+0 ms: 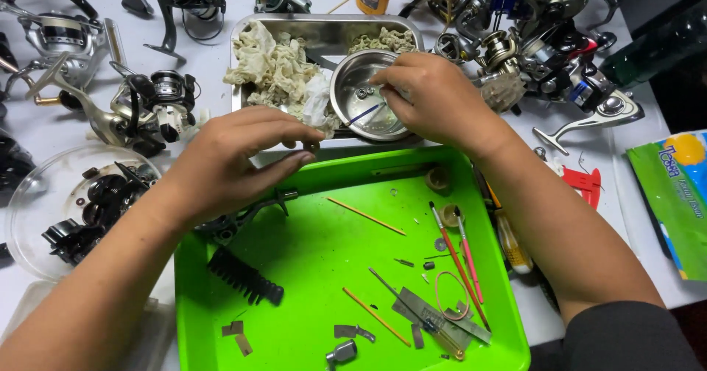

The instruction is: Cleaning and assembling internal components of a fishing reel at a workbench

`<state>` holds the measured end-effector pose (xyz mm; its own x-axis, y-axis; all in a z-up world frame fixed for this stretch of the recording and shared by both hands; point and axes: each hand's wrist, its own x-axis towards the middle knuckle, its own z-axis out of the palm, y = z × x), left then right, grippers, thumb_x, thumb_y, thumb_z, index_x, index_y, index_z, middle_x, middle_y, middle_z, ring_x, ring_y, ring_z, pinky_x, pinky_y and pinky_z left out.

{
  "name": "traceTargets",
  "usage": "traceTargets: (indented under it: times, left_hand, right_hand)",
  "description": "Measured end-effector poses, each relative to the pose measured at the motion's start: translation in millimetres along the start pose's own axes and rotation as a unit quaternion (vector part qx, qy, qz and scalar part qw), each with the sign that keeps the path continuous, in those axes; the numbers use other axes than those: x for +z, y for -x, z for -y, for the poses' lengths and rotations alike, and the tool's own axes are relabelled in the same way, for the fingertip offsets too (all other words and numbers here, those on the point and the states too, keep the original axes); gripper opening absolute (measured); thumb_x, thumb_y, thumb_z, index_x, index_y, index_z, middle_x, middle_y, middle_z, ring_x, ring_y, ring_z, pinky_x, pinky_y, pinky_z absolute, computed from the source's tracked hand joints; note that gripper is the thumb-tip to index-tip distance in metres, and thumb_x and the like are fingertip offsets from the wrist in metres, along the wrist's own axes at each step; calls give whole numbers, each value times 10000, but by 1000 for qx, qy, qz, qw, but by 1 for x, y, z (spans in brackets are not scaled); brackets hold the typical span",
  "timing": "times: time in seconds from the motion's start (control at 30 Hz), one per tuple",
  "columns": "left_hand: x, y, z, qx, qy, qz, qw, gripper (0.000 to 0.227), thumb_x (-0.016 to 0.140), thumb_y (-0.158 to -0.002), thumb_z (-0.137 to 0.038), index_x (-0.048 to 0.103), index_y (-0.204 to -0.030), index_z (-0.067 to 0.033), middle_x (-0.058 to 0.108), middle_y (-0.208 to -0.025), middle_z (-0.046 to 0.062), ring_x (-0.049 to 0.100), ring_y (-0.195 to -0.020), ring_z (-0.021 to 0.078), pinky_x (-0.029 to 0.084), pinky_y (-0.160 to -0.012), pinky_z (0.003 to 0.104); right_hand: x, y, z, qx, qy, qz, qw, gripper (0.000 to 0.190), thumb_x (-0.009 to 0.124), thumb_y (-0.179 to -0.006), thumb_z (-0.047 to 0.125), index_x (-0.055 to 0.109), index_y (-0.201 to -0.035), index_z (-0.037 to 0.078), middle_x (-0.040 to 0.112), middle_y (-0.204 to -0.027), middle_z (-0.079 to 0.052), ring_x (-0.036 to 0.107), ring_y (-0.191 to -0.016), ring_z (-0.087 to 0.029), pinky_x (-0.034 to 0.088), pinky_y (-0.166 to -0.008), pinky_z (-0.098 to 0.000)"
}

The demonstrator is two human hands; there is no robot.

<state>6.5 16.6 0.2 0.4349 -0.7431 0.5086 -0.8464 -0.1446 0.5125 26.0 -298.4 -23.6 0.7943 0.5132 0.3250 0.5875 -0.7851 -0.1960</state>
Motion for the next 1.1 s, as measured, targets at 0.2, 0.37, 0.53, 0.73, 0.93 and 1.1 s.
traceTargets:
  times: [0.2,0.37,0.53,0.73,0.93,1.1]
  left_hand:
    - [15,-24,-11,-7,64,-5,998,227,728,-942,-70,709,-1158,-6,757,-1057,128,734,-945,235,609,-880,337]
    - [15,-52,-3,-12,59,-7,998,193,746,-948,-70,726,-1135,-27,759,-976,93,715,-819,171,587,-749,288]
    - [28,-65,27,-118,97,-47,987,196,721,-948,-65,728,-1142,-33,757,-942,147,726,-799,250,578,-738,367]
    - [33,-66,38,-164,108,-15,980,219,725,-923,-99,744,-1135,-45,767,-924,145,743,-795,258,594,-725,361]
    - [38,-63,44,-228,103,-8,968,230,682,-942,-136,743,-1151,-62,784,-936,124,763,-776,229,591,-698,353]
    - [42,-63,47,-263,84,12,961,251,690,-926,-132,746,-1158,-55,789,-962,151,778,-826,297,596,-730,395]
  right_hand:
    - [-9,-5,5,35,-7,13,999,206,703,-992,136,805,-1157,69,742,-959,-113,694,-829,-316,542,-696,-464]
    - [3,-5,-9,-1,-2,66,998,296,680,-910,90,801,-1179,111,738,-952,-111,676,-899,-352,510,-743,-496]
    - [-10,-19,12,57,-8,151,987,91,734,-888,83,794,-954,67,719,-852,-115,712,-846,-295,558,-788,-403]
    - [8,-13,3,3,-23,155,988,120,793,-874,185,795,-926,78,719,-843,-134,711,-879,-379,542,-796,-488]
    - [17,5,-20,49,-68,-8,996,77,746,-990,134,799,-999,79,747,-917,-122,725,-870,-297,533,-816,-380]
    - [29,17,-24,84,-81,-101,988,82,754,-1018,186,800,-1033,119,759,-903,-39,722,-855,-221,507,-824,-344]
